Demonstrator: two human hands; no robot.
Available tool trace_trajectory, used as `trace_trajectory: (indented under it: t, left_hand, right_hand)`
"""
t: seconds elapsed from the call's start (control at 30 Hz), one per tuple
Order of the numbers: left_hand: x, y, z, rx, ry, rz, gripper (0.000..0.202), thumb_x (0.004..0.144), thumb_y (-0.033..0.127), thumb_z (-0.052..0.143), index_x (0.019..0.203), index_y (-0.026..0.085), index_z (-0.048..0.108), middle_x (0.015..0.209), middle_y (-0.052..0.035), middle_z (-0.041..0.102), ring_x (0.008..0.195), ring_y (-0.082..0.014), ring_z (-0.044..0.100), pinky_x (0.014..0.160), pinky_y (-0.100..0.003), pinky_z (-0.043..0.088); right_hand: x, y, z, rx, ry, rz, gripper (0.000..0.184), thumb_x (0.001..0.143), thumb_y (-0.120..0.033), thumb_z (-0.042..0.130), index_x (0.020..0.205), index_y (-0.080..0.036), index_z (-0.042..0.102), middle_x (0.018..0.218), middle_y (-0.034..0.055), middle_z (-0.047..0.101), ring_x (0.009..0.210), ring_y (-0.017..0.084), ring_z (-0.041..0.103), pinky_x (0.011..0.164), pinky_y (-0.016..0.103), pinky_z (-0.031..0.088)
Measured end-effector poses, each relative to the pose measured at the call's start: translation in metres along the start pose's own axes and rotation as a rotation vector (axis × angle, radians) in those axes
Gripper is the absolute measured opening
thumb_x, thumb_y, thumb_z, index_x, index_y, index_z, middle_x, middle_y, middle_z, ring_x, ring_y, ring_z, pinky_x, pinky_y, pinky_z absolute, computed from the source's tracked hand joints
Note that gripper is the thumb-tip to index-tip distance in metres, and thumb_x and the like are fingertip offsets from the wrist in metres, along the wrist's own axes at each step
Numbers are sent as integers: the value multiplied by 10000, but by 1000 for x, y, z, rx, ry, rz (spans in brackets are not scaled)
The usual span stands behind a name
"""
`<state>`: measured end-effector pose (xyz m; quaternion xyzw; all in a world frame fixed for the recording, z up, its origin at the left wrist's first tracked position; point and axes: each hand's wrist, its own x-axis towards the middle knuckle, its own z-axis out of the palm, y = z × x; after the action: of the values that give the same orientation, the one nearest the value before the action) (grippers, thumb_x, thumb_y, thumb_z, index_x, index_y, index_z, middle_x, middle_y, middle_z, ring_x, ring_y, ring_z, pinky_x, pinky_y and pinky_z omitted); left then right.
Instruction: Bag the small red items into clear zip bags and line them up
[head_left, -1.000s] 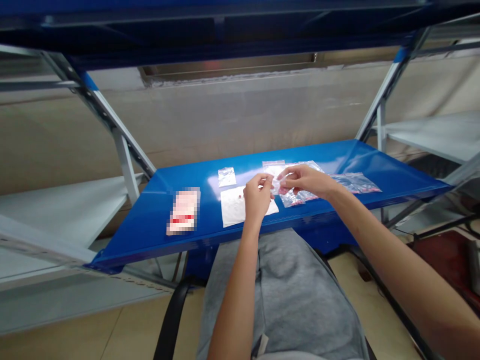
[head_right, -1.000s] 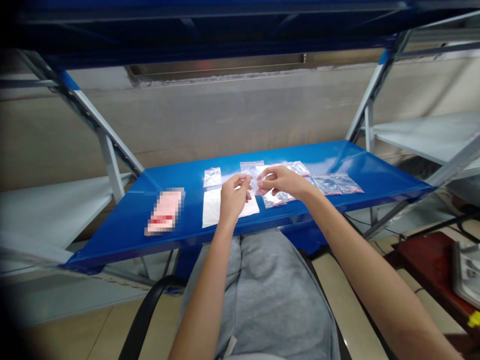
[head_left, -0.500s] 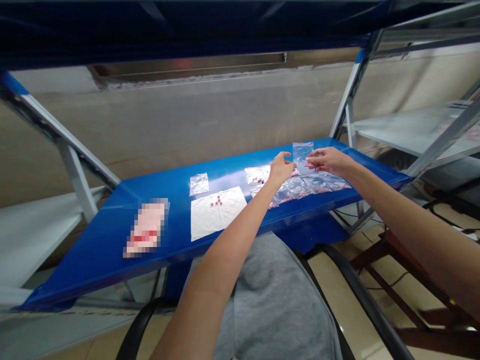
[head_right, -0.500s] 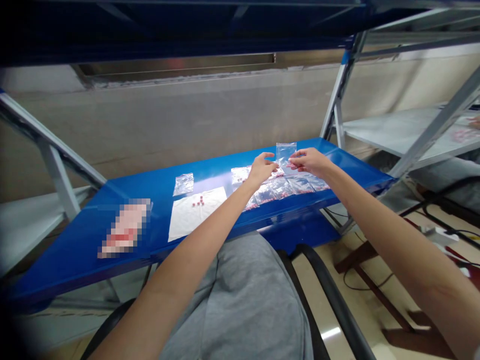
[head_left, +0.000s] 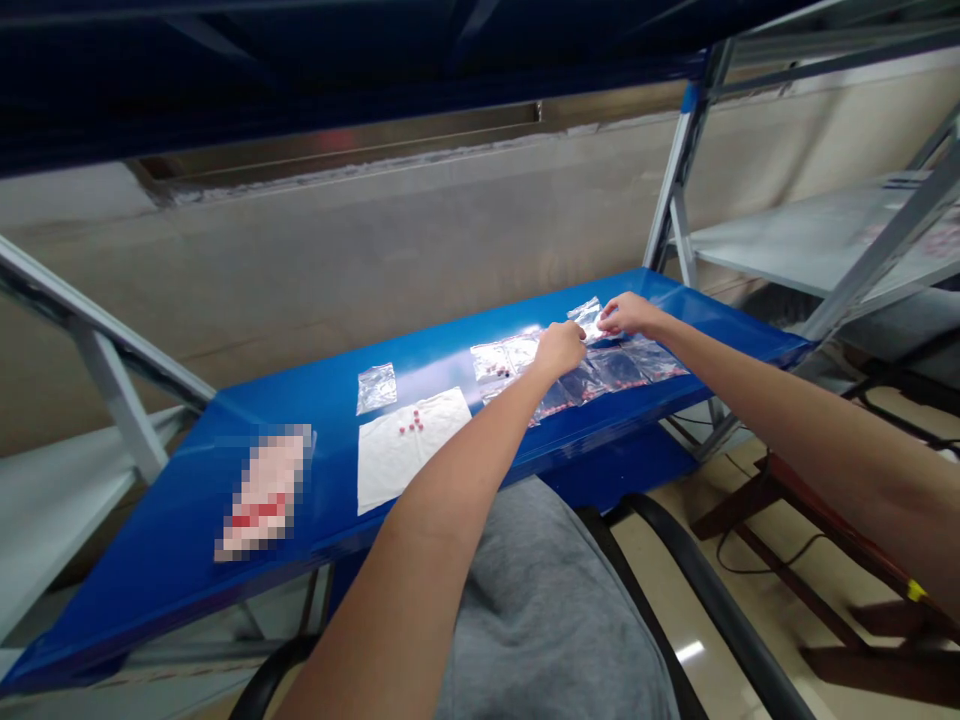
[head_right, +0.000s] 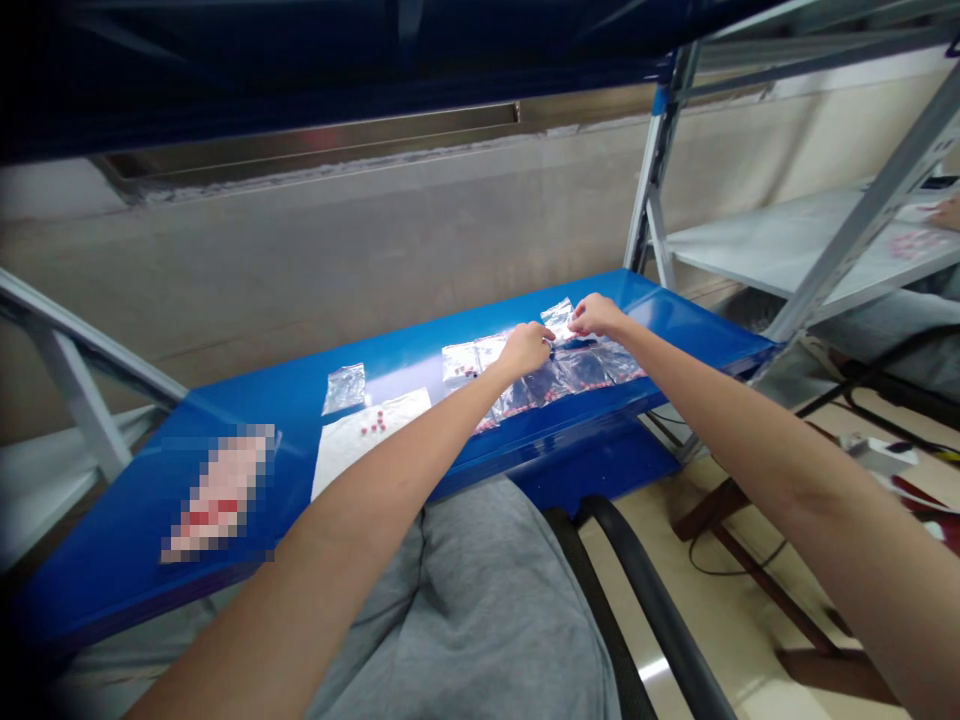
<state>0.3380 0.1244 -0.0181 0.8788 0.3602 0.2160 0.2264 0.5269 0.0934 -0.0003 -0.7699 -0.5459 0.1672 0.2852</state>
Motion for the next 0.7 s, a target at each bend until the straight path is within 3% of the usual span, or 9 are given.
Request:
trace_trajectory:
  t: [0.23, 0.37, 0.57, 0.7]
  left_hand:
    - [-1, 7, 5, 20, -36, 58, 225, 817, 61, 673, 882, 209, 830, 993, -163, 790, 1156, -337, 684, 1098, -499, 464]
    - [-8, 11, 0, 83, -72, 120, 263, 808, 10, 641, 856, 201, 814, 1004, -156, 783, 1179, -353, 669, 1123, -529, 428]
    - [-34, 13, -13, 117, -28, 205, 541, 851, -27, 537, 1298, 215, 723, 1243, -152, 749, 1236, -328, 650, 1101, -491, 458]
    - [-65, 5, -30, 45, 49, 241, 552, 874, -6, 487, 1342, 208, 687, 1278, -138, 735, 1225, -298, 656, 1098, -463, 474]
  right_hand:
    - [8, 5, -3, -289, -52, -50, 257, 744, -242, 801, 957, -103, 831, 849, 126, 801, 838, 257, 744, 717, 292, 526]
    - [7, 7, -1, -360, -44, -56, 236, 775, -268, 799, 953, -117, 839, 961, 135, 816, 909, 265, 748, 723, 278, 508]
    - [4, 10, 3, -373, -19, -15, 296, 849, -328, 760, 1015, -95, 838, 1040, 167, 812, 978, 293, 751, 737, 290, 508]
    - [2, 3, 7, -393, 53, -15, 293, 883, -292, 710, 1052, -85, 829, 1088, 190, 802, 1024, 317, 747, 797, 314, 517]
